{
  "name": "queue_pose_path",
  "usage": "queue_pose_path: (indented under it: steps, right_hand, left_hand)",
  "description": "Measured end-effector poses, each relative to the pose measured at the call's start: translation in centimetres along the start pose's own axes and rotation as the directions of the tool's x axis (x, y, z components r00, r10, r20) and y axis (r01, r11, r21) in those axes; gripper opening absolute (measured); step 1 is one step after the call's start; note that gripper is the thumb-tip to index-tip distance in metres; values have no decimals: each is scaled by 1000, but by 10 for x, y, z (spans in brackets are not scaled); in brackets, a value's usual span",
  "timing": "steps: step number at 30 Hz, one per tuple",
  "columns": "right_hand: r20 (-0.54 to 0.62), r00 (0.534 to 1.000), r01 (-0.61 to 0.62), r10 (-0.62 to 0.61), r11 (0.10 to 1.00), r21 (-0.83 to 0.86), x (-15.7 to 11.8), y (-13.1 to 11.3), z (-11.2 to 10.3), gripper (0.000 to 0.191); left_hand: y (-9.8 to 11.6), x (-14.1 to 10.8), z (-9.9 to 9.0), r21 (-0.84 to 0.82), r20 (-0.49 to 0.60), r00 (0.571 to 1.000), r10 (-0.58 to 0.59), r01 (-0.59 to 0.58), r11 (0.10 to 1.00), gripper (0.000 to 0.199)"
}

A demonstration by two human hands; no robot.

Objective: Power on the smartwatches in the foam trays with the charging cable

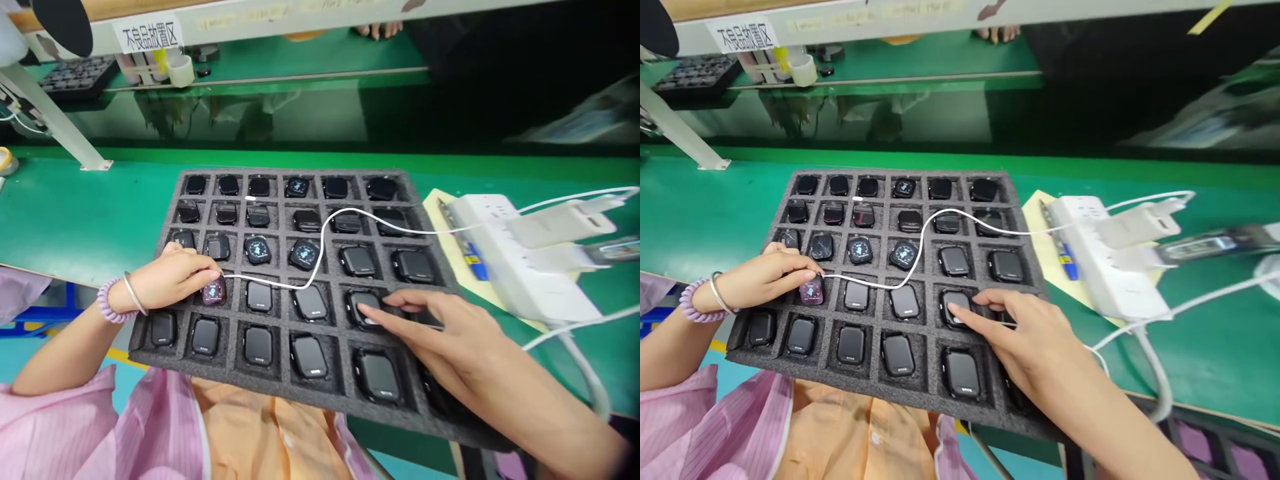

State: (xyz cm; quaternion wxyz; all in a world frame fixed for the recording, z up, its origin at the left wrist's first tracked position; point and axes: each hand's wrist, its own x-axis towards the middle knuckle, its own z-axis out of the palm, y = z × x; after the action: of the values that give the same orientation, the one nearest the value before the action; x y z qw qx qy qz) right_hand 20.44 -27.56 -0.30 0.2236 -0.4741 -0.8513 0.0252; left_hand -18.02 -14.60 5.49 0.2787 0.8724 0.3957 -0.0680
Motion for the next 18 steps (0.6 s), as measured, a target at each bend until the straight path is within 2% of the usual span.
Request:
queue_pose_path:
  steps: [2, 6, 10, 13, 18]
  right_hand:
    - [28, 999, -35, 35, 999, 7, -1, -1, -1, 35]
    - [56, 997, -51, 50, 999, 14, 5, -6, -8, 16]
    - [62, 997, -42, 41, 999, 16, 12, -11, -16, 12]
    - [47, 996, -83, 81, 996, 31, 16, -13, -19, 12]
    - [15, 995, -93, 98, 978, -185, 21, -9, -12, 24]
  left_hand:
    - [0, 1, -2, -26, 12, 1000, 10, -9, 1000, 42]
    - [0, 3, -5, -63, 48, 998, -27, 30, 998, 41]
    - [0, 2, -7, -81, 58, 998, -36, 40, 996, 42]
    - [-2, 1, -6, -92, 47, 999, -26, 30, 995, 46]
    - [-6, 0, -5, -89, 34, 999, -7, 10, 996, 51]
